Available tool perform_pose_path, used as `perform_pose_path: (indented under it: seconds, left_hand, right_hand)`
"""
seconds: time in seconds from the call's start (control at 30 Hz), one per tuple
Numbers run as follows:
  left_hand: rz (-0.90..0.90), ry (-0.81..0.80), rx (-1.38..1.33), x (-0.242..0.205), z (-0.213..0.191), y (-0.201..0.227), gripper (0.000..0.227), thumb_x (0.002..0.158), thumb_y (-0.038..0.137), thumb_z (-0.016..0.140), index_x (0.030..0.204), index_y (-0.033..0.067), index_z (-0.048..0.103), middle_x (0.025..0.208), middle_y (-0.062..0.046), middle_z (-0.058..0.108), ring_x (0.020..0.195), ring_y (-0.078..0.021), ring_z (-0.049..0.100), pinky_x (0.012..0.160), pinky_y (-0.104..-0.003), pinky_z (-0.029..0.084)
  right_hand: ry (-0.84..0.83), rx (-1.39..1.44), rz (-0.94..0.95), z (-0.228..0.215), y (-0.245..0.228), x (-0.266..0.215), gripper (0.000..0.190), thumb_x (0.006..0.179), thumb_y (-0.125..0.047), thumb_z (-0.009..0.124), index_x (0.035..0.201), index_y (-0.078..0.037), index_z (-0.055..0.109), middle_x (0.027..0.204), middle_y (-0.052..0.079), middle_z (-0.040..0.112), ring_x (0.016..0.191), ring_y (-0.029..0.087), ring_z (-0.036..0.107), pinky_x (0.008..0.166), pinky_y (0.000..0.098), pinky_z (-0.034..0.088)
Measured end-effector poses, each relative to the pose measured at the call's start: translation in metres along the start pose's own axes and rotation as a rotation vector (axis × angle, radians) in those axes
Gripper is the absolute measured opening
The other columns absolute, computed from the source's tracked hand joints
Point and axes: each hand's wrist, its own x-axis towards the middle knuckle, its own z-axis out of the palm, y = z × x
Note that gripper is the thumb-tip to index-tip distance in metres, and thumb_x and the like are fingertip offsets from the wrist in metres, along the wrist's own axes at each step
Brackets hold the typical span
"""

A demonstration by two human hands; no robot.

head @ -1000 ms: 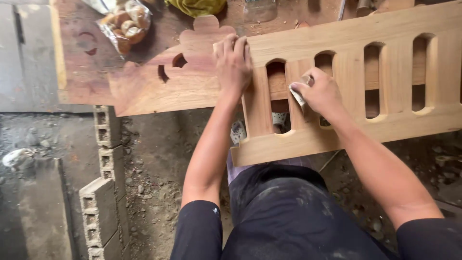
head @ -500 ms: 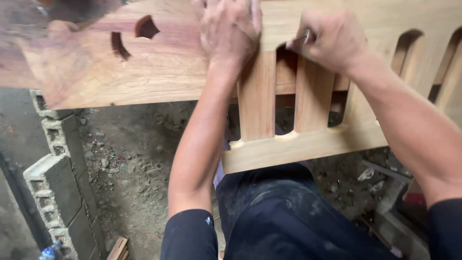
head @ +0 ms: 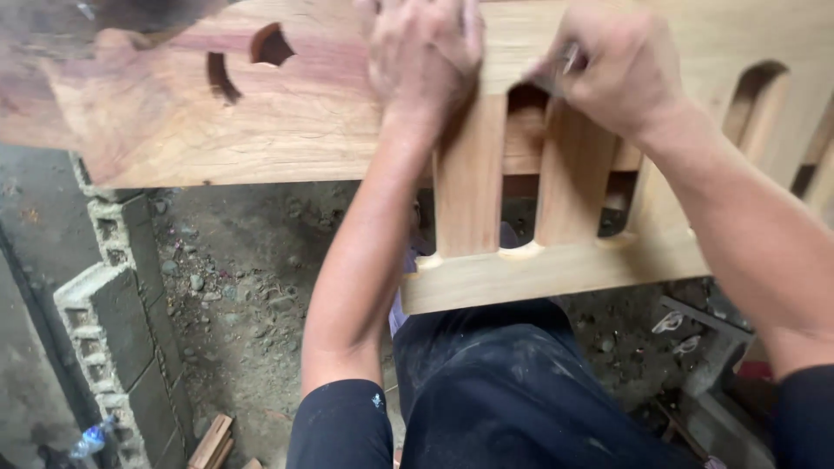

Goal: The recorder is sanding and using a chisel on a decorative wooden furniture component.

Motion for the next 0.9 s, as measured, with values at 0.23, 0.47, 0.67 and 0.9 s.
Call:
perform_pose_path:
  seconds: [0.23,0.47,0.67,0.9]
  left_hand:
    - [0.256,0.591,0.166,-0.037,0.021,-0.009,0.028,0.102,0.032,0.060,0.082,0.0134,0.065,0.090,-0.006,0.058,0.086,-0.0220,0.054,0.081,-0.042,0.035]
    - [0.264,0.475,0.136,-0.038,0.021,-0.018,0.035,0.104,0.038,0.060,0.079,0.0149,0.064,0.085,-0.003,0.055,0.079,-0.0195,0.050,0.073,-0.040,0.035]
    - [0.287,0.562,0.084,-0.041,0.018,-0.019,0.026,0.103,0.034,0.060,0.087,0.0146,0.067,0.089,-0.002,0.058,0.083,-0.0193,0.052,0.073,-0.040,0.035]
    - [0.253,0.569,0.104,-0.044,0.013,-0.011,0.029,0.105,0.035,0.062,0.083,0.0155,0.066,0.089,-0.002,0.057,0.083,-0.0209,0.052,0.078,-0.041,0.037]
  right_hand:
    - [0.034,0.259,0.624,-0.045,-0.053,-0.039,0.008,0.095,-0.014,0.075,0.095,-0.007,0.072,0.087,0.004,0.069,0.077,0.014,0.064,0.060,0.0305,0.048]
    - [-0.202,0.041,0.790,0.003,-0.050,-0.061,0.042,0.090,-0.031,0.087,0.079,0.000,0.060,0.071,0.016,0.065,0.066,0.024,0.064,0.057,0.0367,0.049]
    - [-0.100,0.007,0.272,0.013,-0.022,-0.027,0.026,0.100,-0.015,0.075,0.082,-0.004,0.061,0.076,0.012,0.069,0.063,0.020,0.064,0.053,0.0360,0.049]
    - [-0.143,0.224,0.926,-0.020,-0.067,-0.053,0.023,0.090,-0.028,0.080,0.082,-0.017,0.062,0.085,0.005,0.066,0.067,0.012,0.061,0.049,0.0310,0.050]
